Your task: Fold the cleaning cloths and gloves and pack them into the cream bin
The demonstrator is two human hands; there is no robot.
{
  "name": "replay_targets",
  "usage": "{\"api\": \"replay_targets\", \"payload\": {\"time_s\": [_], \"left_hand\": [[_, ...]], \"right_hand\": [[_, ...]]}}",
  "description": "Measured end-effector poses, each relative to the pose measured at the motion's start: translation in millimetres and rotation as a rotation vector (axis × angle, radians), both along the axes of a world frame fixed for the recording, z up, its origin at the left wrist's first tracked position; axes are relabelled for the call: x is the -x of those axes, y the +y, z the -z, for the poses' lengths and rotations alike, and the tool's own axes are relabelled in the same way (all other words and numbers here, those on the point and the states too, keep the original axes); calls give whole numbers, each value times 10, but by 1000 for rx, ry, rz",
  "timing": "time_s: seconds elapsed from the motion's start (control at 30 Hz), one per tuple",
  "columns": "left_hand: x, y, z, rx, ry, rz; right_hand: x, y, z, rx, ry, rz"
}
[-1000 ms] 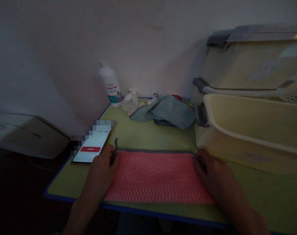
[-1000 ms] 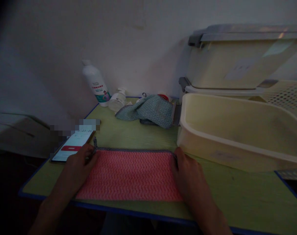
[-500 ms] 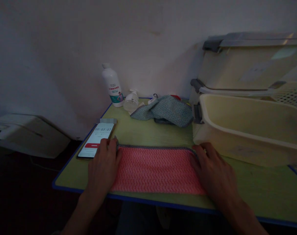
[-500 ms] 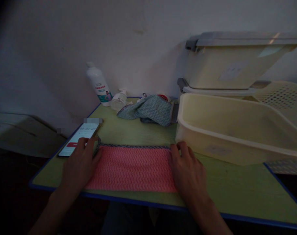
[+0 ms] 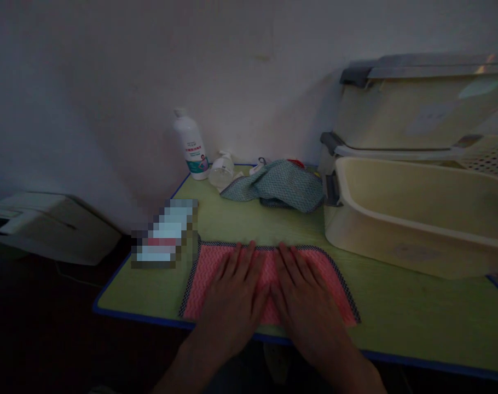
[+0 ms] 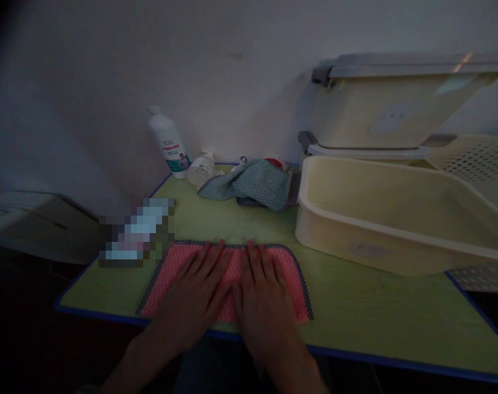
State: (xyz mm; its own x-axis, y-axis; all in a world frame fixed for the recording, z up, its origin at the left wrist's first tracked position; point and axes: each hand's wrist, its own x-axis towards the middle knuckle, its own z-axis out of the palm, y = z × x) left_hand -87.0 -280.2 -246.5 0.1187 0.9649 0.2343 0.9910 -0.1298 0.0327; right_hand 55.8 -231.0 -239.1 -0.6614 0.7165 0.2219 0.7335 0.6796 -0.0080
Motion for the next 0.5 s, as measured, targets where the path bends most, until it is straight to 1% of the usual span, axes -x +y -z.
{"api": "replay_targets", "payload": {"time_s": [0.1, 0.23, 0.33, 0.5], "left_hand": [[173, -78, -27, 11, 2, 16], [342, -168, -25, 6, 24, -13], [421, -227, -5, -2, 50, -26], [493, -289, -4, -12, 64, -52]], "right_hand": [[-113, 11, -19, -24, -14, -2], [-234, 20, -2, -99, 5, -11], [-282, 29, 27, -124, 17, -25], [-375, 54, 61, -121, 34, -49]]}}
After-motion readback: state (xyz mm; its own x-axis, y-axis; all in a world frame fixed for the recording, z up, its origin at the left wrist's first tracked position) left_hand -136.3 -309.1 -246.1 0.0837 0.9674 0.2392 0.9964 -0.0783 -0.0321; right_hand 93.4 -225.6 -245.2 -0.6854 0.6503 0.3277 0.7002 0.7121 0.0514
